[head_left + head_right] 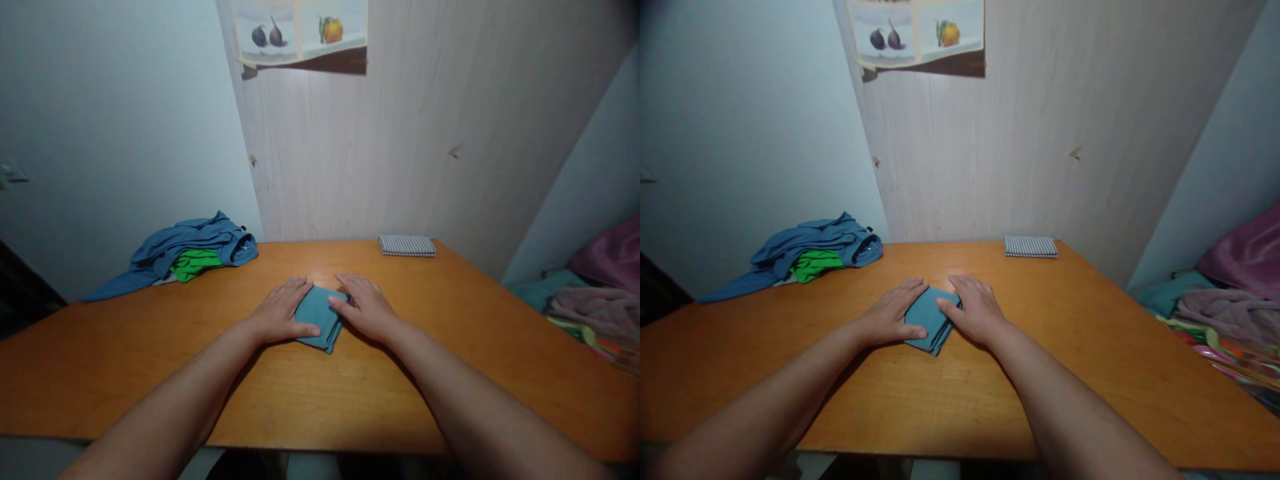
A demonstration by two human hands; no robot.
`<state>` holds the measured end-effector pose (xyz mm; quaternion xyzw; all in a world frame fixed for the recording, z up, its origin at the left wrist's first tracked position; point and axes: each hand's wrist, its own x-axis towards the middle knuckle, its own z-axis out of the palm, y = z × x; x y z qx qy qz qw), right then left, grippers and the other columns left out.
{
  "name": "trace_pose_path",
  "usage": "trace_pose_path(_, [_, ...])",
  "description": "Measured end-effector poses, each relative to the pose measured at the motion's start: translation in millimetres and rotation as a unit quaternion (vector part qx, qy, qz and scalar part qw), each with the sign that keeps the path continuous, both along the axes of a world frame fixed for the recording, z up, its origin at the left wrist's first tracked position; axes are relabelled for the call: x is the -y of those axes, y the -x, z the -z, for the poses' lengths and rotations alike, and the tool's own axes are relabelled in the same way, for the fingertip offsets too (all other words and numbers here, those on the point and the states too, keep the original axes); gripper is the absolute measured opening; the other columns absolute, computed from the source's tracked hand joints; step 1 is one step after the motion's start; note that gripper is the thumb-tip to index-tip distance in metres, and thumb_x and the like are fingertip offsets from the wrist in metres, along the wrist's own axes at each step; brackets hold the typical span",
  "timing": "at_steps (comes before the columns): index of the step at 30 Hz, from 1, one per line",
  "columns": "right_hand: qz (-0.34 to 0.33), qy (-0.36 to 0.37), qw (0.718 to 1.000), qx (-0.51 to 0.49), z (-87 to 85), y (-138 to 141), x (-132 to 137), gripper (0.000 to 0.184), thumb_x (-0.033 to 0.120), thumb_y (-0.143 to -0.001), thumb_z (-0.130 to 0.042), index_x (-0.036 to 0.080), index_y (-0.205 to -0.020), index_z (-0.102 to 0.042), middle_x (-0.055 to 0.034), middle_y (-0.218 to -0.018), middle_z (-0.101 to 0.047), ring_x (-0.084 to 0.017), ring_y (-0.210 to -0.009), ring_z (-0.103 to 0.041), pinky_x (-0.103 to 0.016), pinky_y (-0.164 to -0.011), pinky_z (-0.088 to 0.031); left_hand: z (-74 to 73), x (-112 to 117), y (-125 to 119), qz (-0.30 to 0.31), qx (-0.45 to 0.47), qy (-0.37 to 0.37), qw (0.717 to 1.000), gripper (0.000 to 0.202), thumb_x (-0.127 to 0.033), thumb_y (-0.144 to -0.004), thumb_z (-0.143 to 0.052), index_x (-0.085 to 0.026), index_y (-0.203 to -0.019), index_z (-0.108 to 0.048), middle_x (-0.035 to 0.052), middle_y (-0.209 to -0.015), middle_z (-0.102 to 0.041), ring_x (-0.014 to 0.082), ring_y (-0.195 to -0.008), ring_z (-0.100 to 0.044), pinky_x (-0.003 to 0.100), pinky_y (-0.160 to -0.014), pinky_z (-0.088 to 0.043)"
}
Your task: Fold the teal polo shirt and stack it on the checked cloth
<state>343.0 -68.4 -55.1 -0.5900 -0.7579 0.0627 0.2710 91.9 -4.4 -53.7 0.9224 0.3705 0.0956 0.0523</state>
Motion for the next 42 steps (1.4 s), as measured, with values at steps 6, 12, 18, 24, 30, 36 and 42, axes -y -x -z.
trace_pose_path(6, [-0.057,0.156,0.983,0.073,5.7,8.1,4.7,0.092,0.077,-0.09,-0.03,0.021,-0.161,-0.014,-0.0089,-0.167,-0.01,-0.036,-0.153,-0.003,-0.064,-0.118,-0.005,-1.9,1.2,-1.7,-0.002,-0.004,-0.001,1.0,0.112,-0.084,-0.07,-0.057,-0.019,-0.157,-0.027,0.0166,-0.164,-0.023,0.0364,-0.15,-0.022,0.052,-0.12,-0.019])
trace_pose_path(12, [-0.037,0.132,0.987,0.081,7.7,1.6,3.6,0.087,0.073,-0.091,-0.034,0.02,-0.16,-0.022,-0.0114,-0.166,-0.016,-0.036,-0.152,-0.007,-0.066,-0.118,-0.002,0.7,4.1,-0.9,-0.002,0.032,-0.005,0.999,0.102,-0.08,-0.076,-0.056,-0.022,-0.156,-0.032,0.0134,-0.163,-0.028,0.0352,-0.15,-0.023,0.053,-0.121,-0.018])
trace_pose_path(18, [-0.009,0.019,0.999,0.047,1.0,-0.1,8.0,0.08,0.069,-0.094,-0.035,0.021,-0.157,-0.03,-0.0123,-0.162,-0.029,-0.034,-0.151,-0.018,-0.063,-0.12,-0.003,9.5,-25.0,25.5,-0.109,0.326,0.0,0.939,0.07,-0.065,-0.098,-0.025,-0.016,-0.142,-0.051,0.016,-0.145,-0.053,0.0271,-0.136,-0.048,0.045,-0.116,-0.034])
trace_pose_path(24, [-0.065,-0.02,0.996,0.058,0.6,16.4,17.3,0.089,0.07,-0.092,-0.04,0.02,-0.161,-0.014,-0.0095,-0.166,-0.015,-0.03,-0.153,-0.007,-0.053,-0.124,-0.007,20.9,-45.2,39.6,-0.209,0.504,0.09,0.833,0.067,-0.07,-0.094,-0.033,-0.016,-0.125,-0.058,0.0159,-0.121,-0.065,0.0248,-0.108,-0.066,0.039,-0.088,-0.055])
trace_pose_path(30, [-0.102,0.076,0.987,0.098,16.0,25.7,21.9,0.084,0.071,-0.093,-0.037,0.024,-0.16,-0.018,-0.01,-0.165,-0.014,-0.033,-0.152,-0.01,-0.059,-0.122,-0.005,13.2,-39.6,33.9,-0.17,0.423,-0.009,0.89,0.052,-0.054,-0.099,-0.038,-0.017,-0.127,-0.06,0.0142,-0.126,-0.065,0.0257,-0.119,-0.06,0.045,-0.104,-0.047])
trace_pose_path(36, [-0.093,0.092,0.986,0.106,9.3,27.5,25.1,0.086,0.073,-0.093,-0.035,0.023,-0.16,-0.015,-0.0091,-0.166,-0.012,-0.032,-0.153,-0.008,-0.058,-0.122,-0.003,-8.6,-2.7,3.5,-0.032,0.212,-0.105,0.971,0.055,-0.043,-0.103,-0.028,-0.02,-0.152,-0.038,0.008,-0.157,-0.04,0.0224,-0.148,-0.031,0.045,-0.122,-0.022])
trace_pose_path(42, [-0.097,0.097,0.985,0.109,6.6,26.6,27.6,0.084,0.07,-0.093,-0.039,0.027,-0.16,-0.011,-0.0082,-0.166,-0.012,-0.034,-0.152,-0.011,-0.06,-0.121,-0.005,5.7,7.7,-12.7,0.032,0.05,-0.026,0.998,0.061,-0.052,-0.103,-0.024,-0.021,-0.154,-0.035,0.0084,-0.162,-0.029,0.0233,-0.151,-0.021,0.047,-0.123,-0.012])
